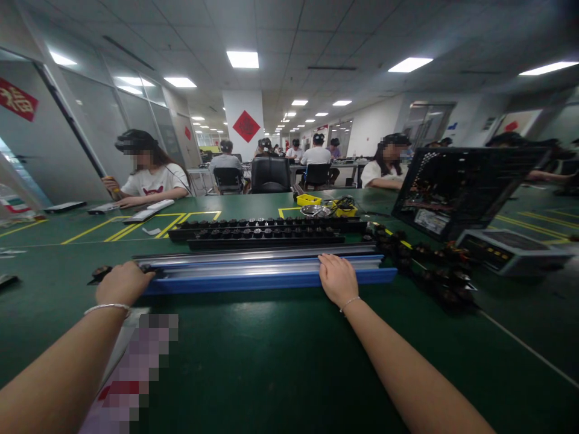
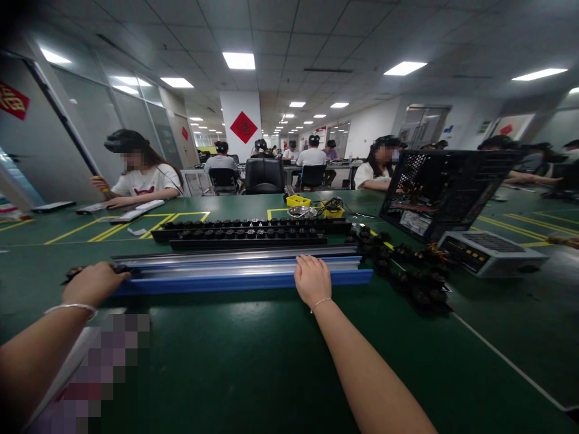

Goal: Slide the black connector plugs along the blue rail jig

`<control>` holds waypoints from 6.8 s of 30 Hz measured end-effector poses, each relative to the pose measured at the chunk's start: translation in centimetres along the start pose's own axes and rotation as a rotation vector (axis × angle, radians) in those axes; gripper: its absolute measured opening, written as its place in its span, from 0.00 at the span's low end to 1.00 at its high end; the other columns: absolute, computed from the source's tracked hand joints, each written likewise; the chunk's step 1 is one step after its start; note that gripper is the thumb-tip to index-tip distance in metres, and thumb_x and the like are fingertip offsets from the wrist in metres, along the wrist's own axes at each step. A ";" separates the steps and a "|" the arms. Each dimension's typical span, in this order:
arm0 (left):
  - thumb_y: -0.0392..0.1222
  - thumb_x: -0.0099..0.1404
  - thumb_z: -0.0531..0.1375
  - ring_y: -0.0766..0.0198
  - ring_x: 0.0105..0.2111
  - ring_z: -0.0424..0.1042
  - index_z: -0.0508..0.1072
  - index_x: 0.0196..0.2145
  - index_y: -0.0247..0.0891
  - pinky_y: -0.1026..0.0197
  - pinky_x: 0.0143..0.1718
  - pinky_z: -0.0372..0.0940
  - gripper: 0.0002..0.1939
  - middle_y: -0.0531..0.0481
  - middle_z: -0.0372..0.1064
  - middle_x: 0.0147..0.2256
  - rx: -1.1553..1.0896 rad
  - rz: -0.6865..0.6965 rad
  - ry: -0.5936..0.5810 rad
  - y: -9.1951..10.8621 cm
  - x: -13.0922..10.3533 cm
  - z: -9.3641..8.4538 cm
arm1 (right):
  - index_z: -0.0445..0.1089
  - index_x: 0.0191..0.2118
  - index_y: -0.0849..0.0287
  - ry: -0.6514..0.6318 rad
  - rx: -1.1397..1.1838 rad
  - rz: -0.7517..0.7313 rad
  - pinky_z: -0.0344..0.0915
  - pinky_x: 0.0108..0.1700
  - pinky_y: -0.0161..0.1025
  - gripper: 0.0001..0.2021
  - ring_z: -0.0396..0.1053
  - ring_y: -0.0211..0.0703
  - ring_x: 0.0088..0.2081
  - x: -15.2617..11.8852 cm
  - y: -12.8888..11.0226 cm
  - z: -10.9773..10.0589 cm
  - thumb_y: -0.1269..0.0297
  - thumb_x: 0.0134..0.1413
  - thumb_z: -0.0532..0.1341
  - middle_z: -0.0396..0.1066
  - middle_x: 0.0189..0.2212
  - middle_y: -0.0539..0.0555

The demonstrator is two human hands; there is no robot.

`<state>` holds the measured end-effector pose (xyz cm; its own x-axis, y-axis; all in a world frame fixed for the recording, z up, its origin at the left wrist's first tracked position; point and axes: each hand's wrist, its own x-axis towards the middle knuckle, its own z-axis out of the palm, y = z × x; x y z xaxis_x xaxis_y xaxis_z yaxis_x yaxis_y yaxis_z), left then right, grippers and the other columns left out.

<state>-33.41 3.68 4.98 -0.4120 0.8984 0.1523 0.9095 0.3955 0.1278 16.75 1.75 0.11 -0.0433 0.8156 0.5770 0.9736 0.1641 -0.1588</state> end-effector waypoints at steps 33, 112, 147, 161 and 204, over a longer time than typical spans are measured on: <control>0.57 0.56 0.51 0.47 0.44 0.69 0.75 0.41 0.35 0.56 0.40 0.64 0.26 0.38 0.71 0.46 0.024 -0.153 -0.136 1.5 -0.7 -1.1 | 0.68 0.52 0.55 -0.010 0.053 0.182 0.47 0.58 0.47 0.21 0.57 0.45 0.56 -0.2 -1.2 0.1 0.64 0.58 0.46 0.67 0.53 0.51; 0.60 0.52 0.54 0.50 0.41 0.70 0.76 0.36 0.39 0.57 0.38 0.62 0.25 0.43 0.74 0.39 -0.095 -0.064 -0.133 4.1 -1.8 -0.5 | 0.68 0.51 0.55 -0.017 0.033 0.181 0.46 0.57 0.46 0.21 0.57 0.45 0.56 -0.1 -1.2 0.2 0.64 0.58 0.45 0.67 0.53 0.51; 0.59 0.51 0.55 0.51 0.37 0.71 0.76 0.32 0.40 0.59 0.34 0.62 0.22 0.45 0.74 0.35 -0.131 -0.032 -0.109 5.4 -2.3 -0.3 | 0.68 0.51 0.55 -0.009 0.038 0.166 0.48 0.56 0.46 0.21 0.58 0.46 0.56 -0.1 -1.2 0.3 0.64 0.58 0.45 0.67 0.52 0.52; 0.60 0.51 0.55 0.51 0.36 0.71 0.76 0.31 0.40 0.59 0.32 0.62 0.22 0.45 0.75 0.33 -0.125 -0.013 -0.116 6.1 -2.6 -0.4 | 0.68 0.52 0.54 -0.020 0.025 0.180 0.47 0.57 0.46 0.21 0.57 0.45 0.56 -0.1 -1.2 0.2 0.64 0.59 0.44 0.67 0.53 0.52; 0.59 0.52 0.54 0.49 0.38 0.71 0.75 0.29 0.38 0.58 0.33 0.61 0.22 0.41 0.74 0.35 -0.113 0.049 -0.135 8.2 -4.0 -1.0 | 0.67 0.52 0.55 -0.030 0.026 0.176 0.47 0.57 0.45 0.21 0.57 0.45 0.56 -0.1 -1.4 0.0 0.64 0.59 0.44 0.67 0.53 0.52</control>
<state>-24.40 3.15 6.35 -0.3494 0.9365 0.0290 0.9133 0.3334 0.2338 15.39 1.39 0.31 0.1208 0.8489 0.5146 0.9606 0.0307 -0.2761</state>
